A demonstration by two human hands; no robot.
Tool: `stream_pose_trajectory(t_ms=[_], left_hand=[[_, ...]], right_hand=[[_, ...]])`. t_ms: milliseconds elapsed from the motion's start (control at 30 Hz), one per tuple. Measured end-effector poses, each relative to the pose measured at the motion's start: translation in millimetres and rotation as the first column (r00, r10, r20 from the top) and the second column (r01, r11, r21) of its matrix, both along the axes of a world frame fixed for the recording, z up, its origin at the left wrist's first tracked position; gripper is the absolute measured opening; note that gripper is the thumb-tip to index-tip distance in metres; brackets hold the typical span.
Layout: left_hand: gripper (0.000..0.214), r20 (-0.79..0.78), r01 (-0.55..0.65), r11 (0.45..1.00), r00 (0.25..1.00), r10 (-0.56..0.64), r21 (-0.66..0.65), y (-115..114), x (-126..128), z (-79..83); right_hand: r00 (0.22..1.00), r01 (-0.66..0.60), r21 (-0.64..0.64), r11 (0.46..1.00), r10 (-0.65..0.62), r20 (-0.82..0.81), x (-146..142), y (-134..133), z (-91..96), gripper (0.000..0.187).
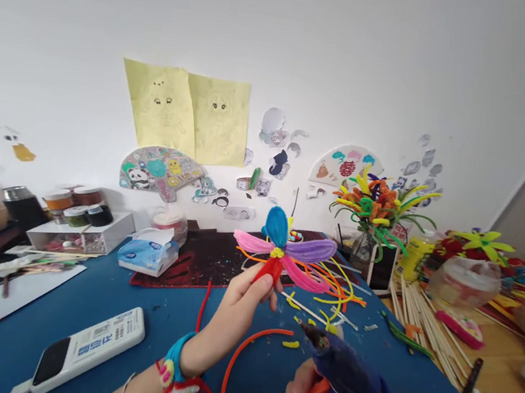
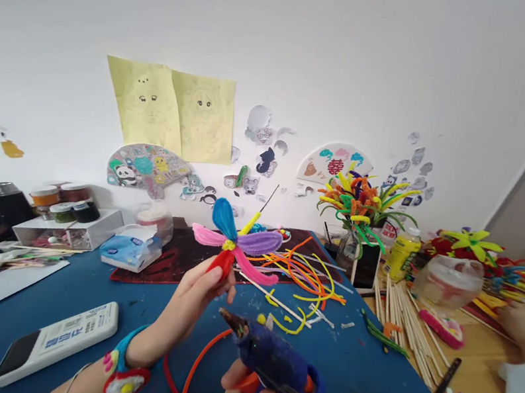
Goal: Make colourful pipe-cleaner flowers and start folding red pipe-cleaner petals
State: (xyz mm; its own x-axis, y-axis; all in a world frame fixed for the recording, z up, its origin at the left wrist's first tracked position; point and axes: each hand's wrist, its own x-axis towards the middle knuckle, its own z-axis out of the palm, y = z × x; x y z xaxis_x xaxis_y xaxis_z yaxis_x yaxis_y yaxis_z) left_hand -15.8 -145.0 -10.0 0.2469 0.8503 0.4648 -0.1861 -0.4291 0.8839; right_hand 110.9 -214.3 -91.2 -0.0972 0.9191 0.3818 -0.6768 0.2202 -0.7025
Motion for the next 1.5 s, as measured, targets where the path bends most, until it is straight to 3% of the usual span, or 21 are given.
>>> stream_pose_trajectory(t_ms=[133,333,533,900,1200,1500], left_hand=[[0.022,-0.057,-0.031,0.998,0.998,0.034,0.047,-4,4,-7.4],[0.018,-0.167,-0.085,0.983,0.979,0.113,0.164,-13,6,-6.6],[0.022,-0.228,-0.165,0.884,0.930,0.287,0.438,-20,10,-10.5],[0.028,-0.255,-0.141,0.678,0.856,0.449,0.721,-13,8,-23.0],[0.028,-0.243,-0.131,0.660,0.863,0.444,0.739,-13,11,-22.5],[0.029,-0.243,-0.174,0.627,0.818,0.522,0.760,-13,9,-38.8]], right_hand=[[0.987,0.155,-0.003,0.988,-0.155,0.037,2,4,6.8,0.049],[0.912,0.384,0.032,0.923,-0.385,0.143,-1,8,2.2,0.058],[0.824,0.532,0.125,0.837,-0.546,0.153,-2,12,-2.7,0.056],[0.760,0.609,0.211,0.764,-0.639,0.121,-1,11,-0.3,0.048],[0.728,0.637,0.215,0.740,-0.669,0.149,-1,12,0.7,0.049],[0.716,0.650,0.196,0.734,-0.678,0.166,0,12,2.2,0.051]])
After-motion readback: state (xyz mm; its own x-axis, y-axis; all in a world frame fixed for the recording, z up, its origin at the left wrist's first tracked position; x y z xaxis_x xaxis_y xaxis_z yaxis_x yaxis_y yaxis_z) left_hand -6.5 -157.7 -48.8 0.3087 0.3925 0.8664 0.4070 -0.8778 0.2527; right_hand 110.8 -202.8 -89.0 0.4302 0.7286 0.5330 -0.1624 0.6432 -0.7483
